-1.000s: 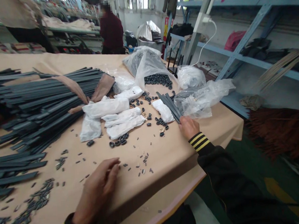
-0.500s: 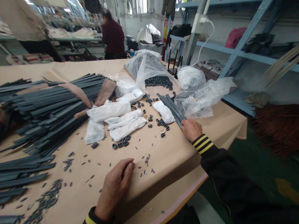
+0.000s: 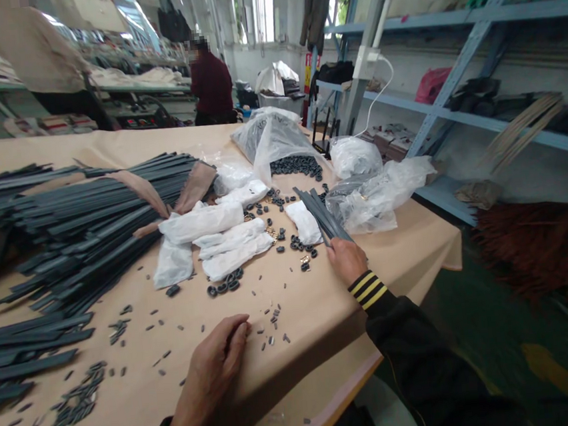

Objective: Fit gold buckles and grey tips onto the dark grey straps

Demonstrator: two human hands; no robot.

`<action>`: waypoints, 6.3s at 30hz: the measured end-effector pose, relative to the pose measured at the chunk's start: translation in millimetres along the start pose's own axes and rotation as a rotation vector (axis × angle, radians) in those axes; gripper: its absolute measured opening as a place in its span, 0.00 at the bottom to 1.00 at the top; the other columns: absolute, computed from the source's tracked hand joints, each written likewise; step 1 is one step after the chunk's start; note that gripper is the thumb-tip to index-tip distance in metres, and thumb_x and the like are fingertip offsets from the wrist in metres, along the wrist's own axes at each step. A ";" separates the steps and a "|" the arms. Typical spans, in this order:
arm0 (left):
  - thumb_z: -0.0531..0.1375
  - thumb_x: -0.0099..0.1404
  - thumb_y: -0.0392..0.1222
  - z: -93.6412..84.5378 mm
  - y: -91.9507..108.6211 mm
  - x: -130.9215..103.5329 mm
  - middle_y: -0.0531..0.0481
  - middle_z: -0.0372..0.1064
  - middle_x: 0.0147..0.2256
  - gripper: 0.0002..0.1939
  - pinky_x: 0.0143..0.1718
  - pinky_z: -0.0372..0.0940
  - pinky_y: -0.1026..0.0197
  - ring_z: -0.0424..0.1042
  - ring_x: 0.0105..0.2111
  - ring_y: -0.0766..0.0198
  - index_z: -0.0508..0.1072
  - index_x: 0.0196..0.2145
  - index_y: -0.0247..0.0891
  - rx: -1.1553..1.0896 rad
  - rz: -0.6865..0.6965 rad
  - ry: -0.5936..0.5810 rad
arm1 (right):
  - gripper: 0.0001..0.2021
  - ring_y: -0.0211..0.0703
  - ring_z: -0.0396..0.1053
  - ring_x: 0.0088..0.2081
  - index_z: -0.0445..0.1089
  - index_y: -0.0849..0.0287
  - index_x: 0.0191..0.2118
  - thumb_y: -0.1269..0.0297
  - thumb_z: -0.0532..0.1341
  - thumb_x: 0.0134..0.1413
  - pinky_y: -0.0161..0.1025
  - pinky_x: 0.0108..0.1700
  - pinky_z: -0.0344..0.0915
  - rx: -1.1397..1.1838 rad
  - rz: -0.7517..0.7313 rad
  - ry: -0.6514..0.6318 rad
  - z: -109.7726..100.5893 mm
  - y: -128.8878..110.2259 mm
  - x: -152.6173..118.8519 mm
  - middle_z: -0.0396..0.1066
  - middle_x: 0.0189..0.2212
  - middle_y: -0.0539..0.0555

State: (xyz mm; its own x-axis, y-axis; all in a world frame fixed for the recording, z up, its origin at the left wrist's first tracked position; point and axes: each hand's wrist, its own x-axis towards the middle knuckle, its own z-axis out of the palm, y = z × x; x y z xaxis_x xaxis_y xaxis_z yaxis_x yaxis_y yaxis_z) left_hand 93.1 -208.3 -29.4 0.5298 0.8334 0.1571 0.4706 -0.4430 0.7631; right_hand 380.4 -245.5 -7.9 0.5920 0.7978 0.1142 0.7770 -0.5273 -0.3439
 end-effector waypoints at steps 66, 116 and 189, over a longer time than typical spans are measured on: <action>0.57 0.58 0.45 4.8 28.8 -11.8 0.55 0.65 0.18 0.11 0.15 0.56 0.74 0.60 0.15 0.75 0.67 0.31 0.33 -0.909 -0.516 -0.099 | 0.11 0.28 0.57 0.17 0.62 0.64 0.25 0.62 0.54 0.53 0.26 0.19 0.55 1.025 -0.215 -1.139 -0.6 -47.7 -124.7 0.59 0.16 0.46; 0.56 0.58 0.47 -6.1 17.7 -9.6 0.59 0.62 0.15 0.11 0.12 0.57 0.71 0.61 0.12 0.73 0.62 0.27 0.36 -0.722 -0.469 -0.032 | 0.14 0.33 0.67 0.23 0.63 0.63 0.31 0.60 0.48 0.59 0.33 0.29 0.64 0.939 -0.313 -0.985 19.4 -75.0 -113.8 0.69 0.25 0.53; 0.46 0.63 0.39 3.1 16.6 -13.3 0.52 0.65 0.22 0.09 0.27 0.62 0.62 0.66 0.23 0.64 0.63 0.29 0.38 0.039 -0.091 -0.062 | 0.02 0.26 0.53 0.15 0.60 0.63 0.29 0.70 0.53 0.51 0.25 0.17 0.50 1.118 -0.252 -0.934 28.1 -79.1 -94.2 0.63 0.18 0.46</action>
State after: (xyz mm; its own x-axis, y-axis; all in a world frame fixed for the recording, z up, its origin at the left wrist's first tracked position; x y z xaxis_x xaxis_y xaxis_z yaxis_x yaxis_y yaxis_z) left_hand 96.0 -227.8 -20.7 0.5259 0.8492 0.0482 0.5450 -0.3799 0.7474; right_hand 257.2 -270.7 -17.6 -0.2162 0.9556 -0.2003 0.0149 -0.2019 -0.9793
